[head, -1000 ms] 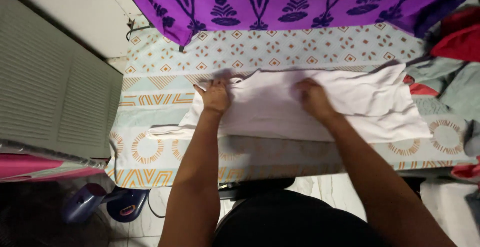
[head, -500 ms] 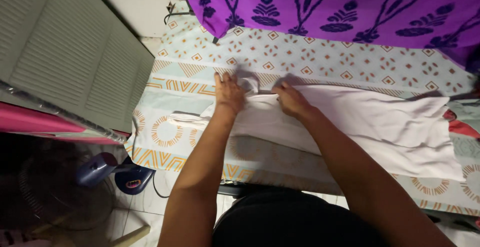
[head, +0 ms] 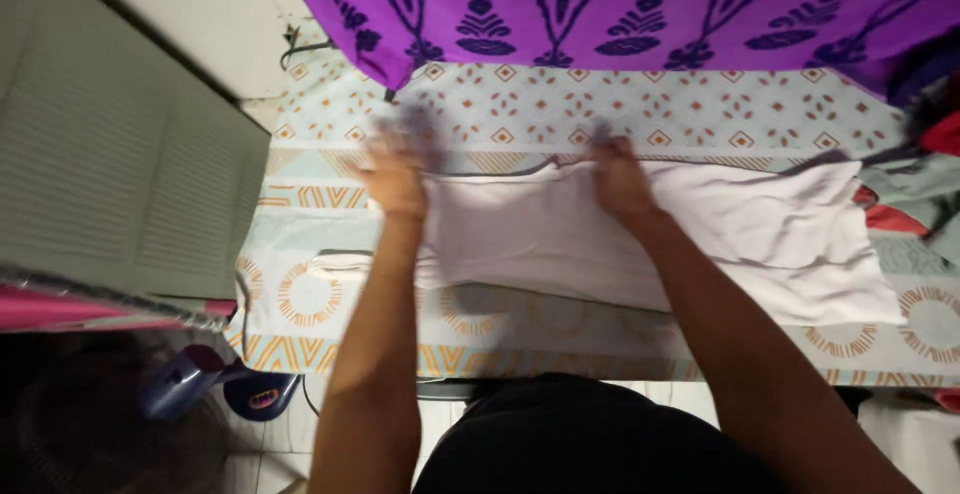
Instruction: Folding various items of clothing on an ironing board.
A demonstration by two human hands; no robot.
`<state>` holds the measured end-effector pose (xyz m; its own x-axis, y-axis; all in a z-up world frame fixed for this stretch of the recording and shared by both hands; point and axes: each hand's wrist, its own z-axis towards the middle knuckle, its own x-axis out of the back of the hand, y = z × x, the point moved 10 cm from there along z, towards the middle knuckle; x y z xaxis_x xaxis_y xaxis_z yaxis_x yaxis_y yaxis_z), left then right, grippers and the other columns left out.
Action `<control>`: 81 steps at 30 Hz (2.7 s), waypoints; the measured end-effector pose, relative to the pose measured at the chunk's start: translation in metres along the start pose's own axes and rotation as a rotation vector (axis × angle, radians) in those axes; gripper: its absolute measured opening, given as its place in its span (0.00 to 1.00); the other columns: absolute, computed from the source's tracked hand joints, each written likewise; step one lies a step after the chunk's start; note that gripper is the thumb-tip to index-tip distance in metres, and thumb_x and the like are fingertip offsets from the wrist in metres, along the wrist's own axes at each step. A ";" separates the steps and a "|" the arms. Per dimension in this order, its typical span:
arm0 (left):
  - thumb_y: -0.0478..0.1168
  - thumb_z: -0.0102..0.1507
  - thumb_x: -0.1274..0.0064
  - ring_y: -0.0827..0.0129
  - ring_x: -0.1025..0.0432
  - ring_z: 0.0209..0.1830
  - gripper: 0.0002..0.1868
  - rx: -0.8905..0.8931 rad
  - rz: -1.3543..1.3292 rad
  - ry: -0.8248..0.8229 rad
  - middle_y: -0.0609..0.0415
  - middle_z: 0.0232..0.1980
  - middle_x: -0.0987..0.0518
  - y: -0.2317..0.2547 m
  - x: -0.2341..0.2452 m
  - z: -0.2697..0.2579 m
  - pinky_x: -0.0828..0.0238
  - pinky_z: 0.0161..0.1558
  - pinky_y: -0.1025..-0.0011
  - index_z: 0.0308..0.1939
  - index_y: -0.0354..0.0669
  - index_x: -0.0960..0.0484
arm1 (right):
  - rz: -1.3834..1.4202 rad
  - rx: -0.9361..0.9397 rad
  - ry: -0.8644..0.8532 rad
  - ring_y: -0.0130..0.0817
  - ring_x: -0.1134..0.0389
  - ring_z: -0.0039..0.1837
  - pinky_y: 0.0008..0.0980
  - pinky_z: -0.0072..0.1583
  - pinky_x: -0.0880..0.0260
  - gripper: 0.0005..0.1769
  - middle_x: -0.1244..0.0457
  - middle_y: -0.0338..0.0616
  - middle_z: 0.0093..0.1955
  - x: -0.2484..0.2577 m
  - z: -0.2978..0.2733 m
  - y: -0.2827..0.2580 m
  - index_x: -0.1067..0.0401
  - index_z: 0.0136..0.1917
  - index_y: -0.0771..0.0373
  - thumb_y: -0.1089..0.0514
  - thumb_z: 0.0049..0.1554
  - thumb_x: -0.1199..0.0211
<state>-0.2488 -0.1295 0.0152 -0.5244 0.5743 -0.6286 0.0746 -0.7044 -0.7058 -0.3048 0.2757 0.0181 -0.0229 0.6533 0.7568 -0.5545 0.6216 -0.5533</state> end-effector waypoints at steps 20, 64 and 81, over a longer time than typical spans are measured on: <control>0.47 0.51 0.47 0.38 0.26 0.57 0.24 -0.406 -2.558 0.803 0.34 0.60 0.23 -0.178 0.221 -0.060 0.29 0.46 0.41 0.52 0.56 0.20 | -0.874 -0.507 -0.324 0.48 0.46 0.71 0.67 0.60 0.46 0.33 0.42 0.42 0.69 0.147 -0.080 0.119 0.38 0.71 0.46 0.54 0.52 0.40; 0.40 0.54 0.44 0.52 0.33 0.58 0.26 -0.128 -2.857 0.433 0.52 0.60 0.25 -0.140 0.018 -0.144 0.37 0.53 0.46 0.58 0.51 0.21 | -0.564 -0.296 0.528 0.51 0.33 0.53 0.47 0.55 0.31 0.11 0.32 0.51 0.49 0.183 -0.224 0.090 0.22 0.43 0.61 0.68 0.49 0.42; 0.44 0.68 0.51 0.43 0.23 0.46 0.17 -0.029 -2.653 -0.716 0.49 0.62 0.29 0.018 -0.085 -0.064 0.26 0.45 0.47 0.60 0.53 0.29 | -0.150 -0.090 -0.216 0.57 0.34 0.60 0.51 0.59 0.31 0.16 0.35 0.59 0.54 -0.060 -0.043 -0.165 0.31 0.51 0.66 0.63 0.48 0.38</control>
<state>-0.1481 -0.1644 0.0351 0.3558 -0.3226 0.8771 -0.6632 0.5742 0.4802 -0.1759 0.1526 0.0486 -0.1288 0.4496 0.8839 -0.4893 0.7465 -0.4509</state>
